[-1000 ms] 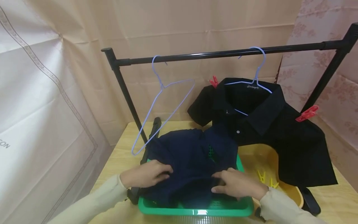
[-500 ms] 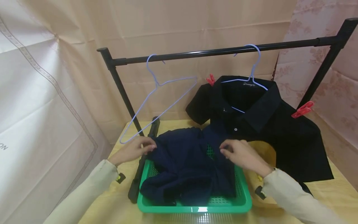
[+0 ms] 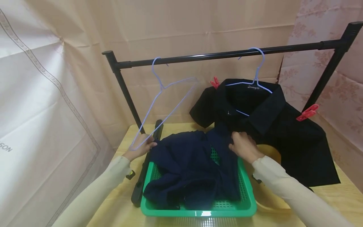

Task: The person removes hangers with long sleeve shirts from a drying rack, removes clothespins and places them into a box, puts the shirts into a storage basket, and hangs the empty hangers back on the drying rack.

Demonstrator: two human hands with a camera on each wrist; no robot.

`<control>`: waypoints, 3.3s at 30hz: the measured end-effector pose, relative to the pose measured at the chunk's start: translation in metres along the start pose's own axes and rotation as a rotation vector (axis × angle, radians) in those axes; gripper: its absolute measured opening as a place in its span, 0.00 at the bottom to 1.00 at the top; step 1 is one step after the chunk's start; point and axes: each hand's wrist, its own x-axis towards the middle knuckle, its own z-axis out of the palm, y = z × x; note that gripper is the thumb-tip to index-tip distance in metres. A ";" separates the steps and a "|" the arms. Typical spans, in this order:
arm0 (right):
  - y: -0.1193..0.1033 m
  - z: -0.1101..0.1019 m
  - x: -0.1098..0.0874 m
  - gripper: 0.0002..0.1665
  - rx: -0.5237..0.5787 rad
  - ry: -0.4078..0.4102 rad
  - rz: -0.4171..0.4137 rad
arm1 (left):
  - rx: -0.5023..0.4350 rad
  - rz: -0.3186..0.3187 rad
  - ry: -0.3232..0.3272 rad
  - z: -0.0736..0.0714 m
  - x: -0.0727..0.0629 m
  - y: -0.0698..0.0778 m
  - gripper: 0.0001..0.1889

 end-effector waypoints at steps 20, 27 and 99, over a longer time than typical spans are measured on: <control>-0.063 -0.026 -0.031 0.05 0.240 0.173 -0.371 | -0.343 0.418 -0.131 -0.005 -0.009 0.059 0.02; -0.066 0.009 -0.054 0.06 0.252 -0.402 -0.594 | -0.057 0.571 -0.537 0.003 -0.022 0.059 0.07; -0.052 -0.027 -0.048 0.04 0.251 -0.561 -0.577 | -0.246 0.501 -0.739 -0.001 -0.017 0.057 0.10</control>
